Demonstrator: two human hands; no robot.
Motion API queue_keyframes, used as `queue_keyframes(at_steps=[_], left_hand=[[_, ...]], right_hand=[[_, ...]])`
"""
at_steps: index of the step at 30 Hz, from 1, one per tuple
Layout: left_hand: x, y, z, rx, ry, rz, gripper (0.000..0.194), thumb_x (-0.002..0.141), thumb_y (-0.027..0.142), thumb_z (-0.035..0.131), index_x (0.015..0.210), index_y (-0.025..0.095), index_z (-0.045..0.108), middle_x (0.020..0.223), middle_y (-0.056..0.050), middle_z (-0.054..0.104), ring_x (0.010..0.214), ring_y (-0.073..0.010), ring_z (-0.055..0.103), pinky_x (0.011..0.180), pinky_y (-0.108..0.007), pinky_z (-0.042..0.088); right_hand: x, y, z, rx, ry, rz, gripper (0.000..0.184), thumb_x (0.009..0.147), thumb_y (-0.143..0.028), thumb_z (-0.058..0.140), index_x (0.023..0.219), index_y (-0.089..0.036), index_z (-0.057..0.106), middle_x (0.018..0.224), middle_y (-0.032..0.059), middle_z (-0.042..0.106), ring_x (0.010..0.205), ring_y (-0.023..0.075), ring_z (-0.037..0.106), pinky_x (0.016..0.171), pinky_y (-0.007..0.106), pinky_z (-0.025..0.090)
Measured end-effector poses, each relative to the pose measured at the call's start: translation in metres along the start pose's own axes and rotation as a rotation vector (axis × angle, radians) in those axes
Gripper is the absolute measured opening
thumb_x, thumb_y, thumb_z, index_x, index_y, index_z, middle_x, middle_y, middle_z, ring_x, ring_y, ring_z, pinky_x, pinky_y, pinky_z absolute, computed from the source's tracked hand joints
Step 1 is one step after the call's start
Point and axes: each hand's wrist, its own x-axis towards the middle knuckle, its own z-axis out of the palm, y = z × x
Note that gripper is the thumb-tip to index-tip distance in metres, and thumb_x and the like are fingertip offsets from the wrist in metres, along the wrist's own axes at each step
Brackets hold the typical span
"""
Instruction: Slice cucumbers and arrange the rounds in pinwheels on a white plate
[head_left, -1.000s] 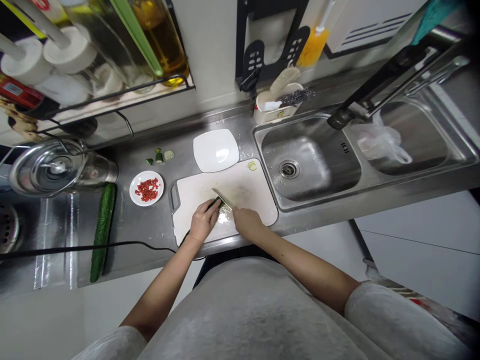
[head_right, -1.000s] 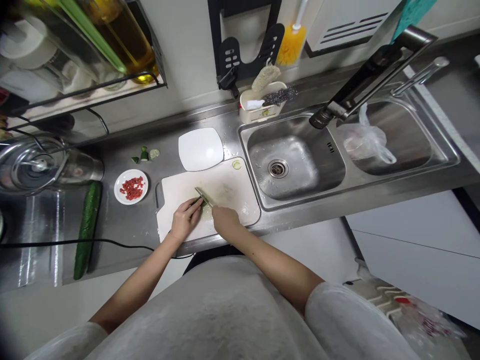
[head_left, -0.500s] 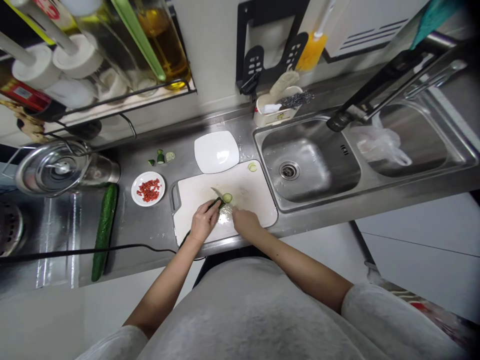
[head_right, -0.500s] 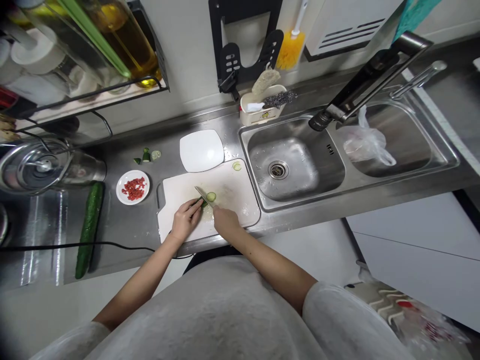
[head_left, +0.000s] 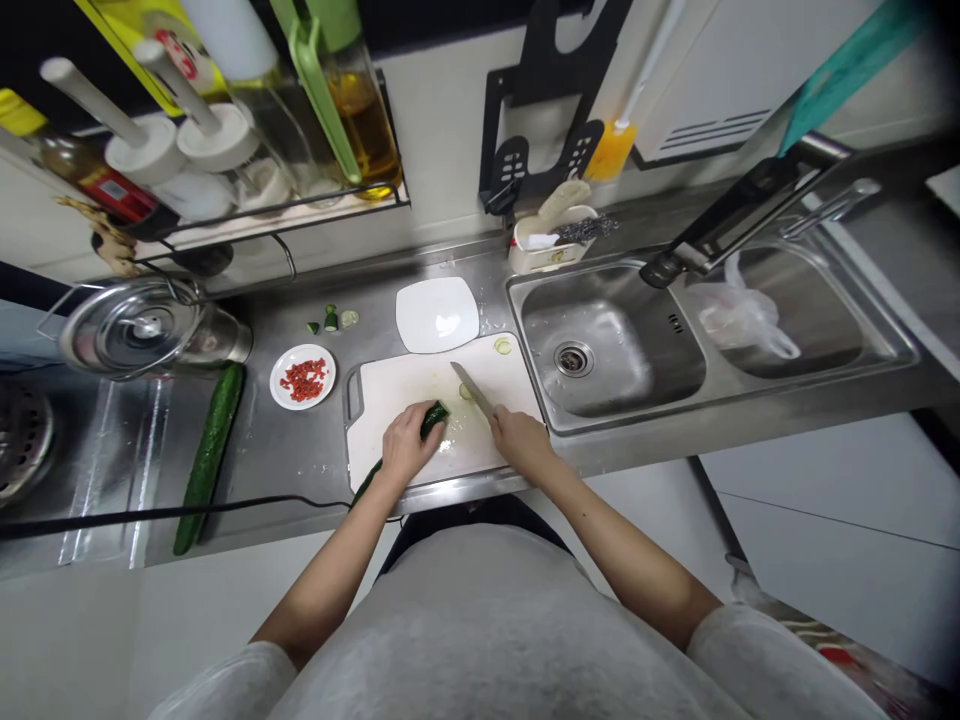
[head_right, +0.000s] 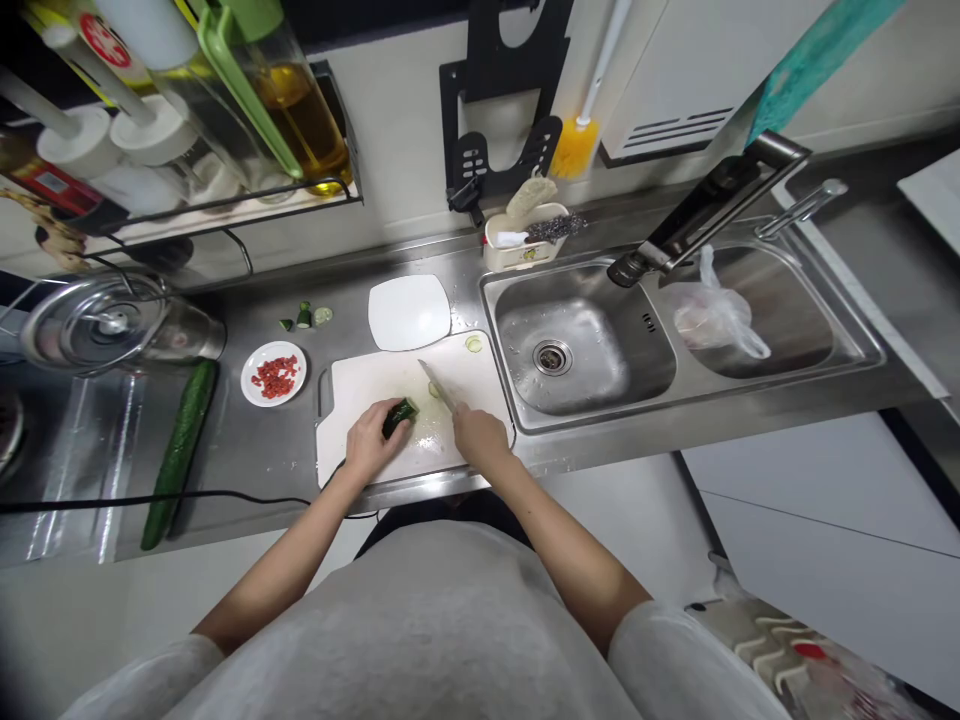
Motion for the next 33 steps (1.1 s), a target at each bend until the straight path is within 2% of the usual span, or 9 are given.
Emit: queue_keyframes(at_steps=[4, 8, 12, 16, 21, 23, 27, 33], left_hand=[[0.013, 0.010, 0.001, 0.036, 0.020, -0.036, 0.039, 0.087, 0.039, 0.055, 0.122, 0.022, 0.055, 0.111, -0.009, 0.063, 0.100, -0.0240, 0.059, 0.085, -0.037, 0.049], [0.040, 0.022, 0.018, 0.094, 0.038, -0.081, 0.032, 0.085, 0.036, 0.057, 0.113, 0.022, 0.062, 0.100, -0.010, 0.064, 0.096, -0.0272, 0.056, 0.080, -0.041, 0.046], [0.071, 0.036, 0.037, 0.173, -0.122, -0.105, 0.024, 0.081, 0.032, 0.062, 0.102, 0.021, 0.064, 0.095, -0.012, 0.062, 0.095, -0.0287, 0.053, 0.082, -0.044, 0.042], [0.086, 0.045, 0.043, 0.230, -0.281, -0.168, 0.018, 0.081, 0.024, 0.058, 0.099, 0.021, 0.060, 0.102, -0.010, 0.060, 0.100, -0.0272, 0.051, 0.083, -0.041, 0.038], [0.087, 0.054, 0.039, 0.132, -0.341, -0.269, 0.019, 0.084, 0.012, 0.046, 0.096, 0.023, 0.056, 0.095, -0.005, 0.064, 0.094, -0.0220, 0.054, 0.084, -0.037, 0.034], [0.087, 0.055, 0.034, 0.062, -0.329, -0.313, 0.018, 0.085, 0.013, 0.045, 0.094, 0.023, 0.057, 0.089, -0.003, 0.066, 0.090, -0.0207, 0.056, 0.084, -0.037, 0.033], [0.087, 0.043, 0.013, -0.084, -0.243, -0.430, 0.016, 0.085, 0.020, 0.049, 0.095, 0.026, 0.060, 0.088, 0.001, 0.069, 0.088, -0.0178, 0.060, 0.088, -0.036, 0.033], [0.078, -0.015, -0.021, -0.034, -0.085, -0.690, 0.020, 0.084, 0.023, 0.051, 0.097, 0.029, 0.064, 0.093, 0.002, 0.071, 0.093, -0.0187, 0.061, 0.089, -0.035, 0.033]], right_hand=[[-0.002, 0.015, 0.007, 0.009, 0.017, 0.039, 0.033, 0.099, -0.032, 0.026, 0.114, -0.015, 0.051, 0.097, 0.0123, 0.068, 0.093, 0.0228, 0.065, 0.073, 0.029, 0.042], [-0.003, 0.024, 0.013, 0.020, 0.039, 0.078, 0.032, 0.099, -0.032, 0.027, 0.111, -0.016, 0.052, 0.098, 0.0124, 0.068, 0.093, 0.0229, 0.065, 0.071, 0.028, 0.040], [-0.004, 0.027, 0.017, 0.020, 0.085, 0.094, 0.031, 0.099, -0.033, 0.028, 0.110, -0.016, 0.052, 0.096, 0.0118, 0.068, 0.091, 0.0233, 0.065, 0.069, 0.028, 0.039], [-0.005, 0.029, 0.018, 0.053, 0.097, 0.099, 0.030, 0.099, -0.033, 0.030, 0.109, -0.016, 0.053, 0.094, 0.0111, 0.068, 0.091, 0.0230, 0.065, 0.068, 0.027, 0.038], [-0.006, 0.032, 0.019, 0.053, 0.066, 0.122, 0.031, 0.099, -0.032, 0.030, 0.110, -0.015, 0.053, 0.096, 0.0141, 0.068, 0.093, 0.0237, 0.064, 0.070, 0.028, 0.038], [-0.005, 0.034, 0.020, 0.043, 0.068, 0.117, 0.032, 0.099, -0.032, 0.029, 0.109, -0.015, 0.054, 0.096, 0.0142, 0.068, 0.093, 0.0240, 0.064, 0.070, 0.028, 0.038], [-0.001, 0.035, 0.024, 0.030, 0.083, 0.107, 0.033, 0.099, -0.033, 0.029, 0.108, -0.015, 0.054, 0.094, 0.0132, 0.069, 0.091, 0.0243, 0.065, 0.068, 0.028, 0.038], [0.003, 0.034, 0.027, 0.001, 0.095, 0.090, 0.033, 0.098, -0.033, 0.029, 0.106, -0.016, 0.055, 0.091, 0.0132, 0.069, 0.087, 0.0244, 0.066, 0.068, 0.029, 0.040]])
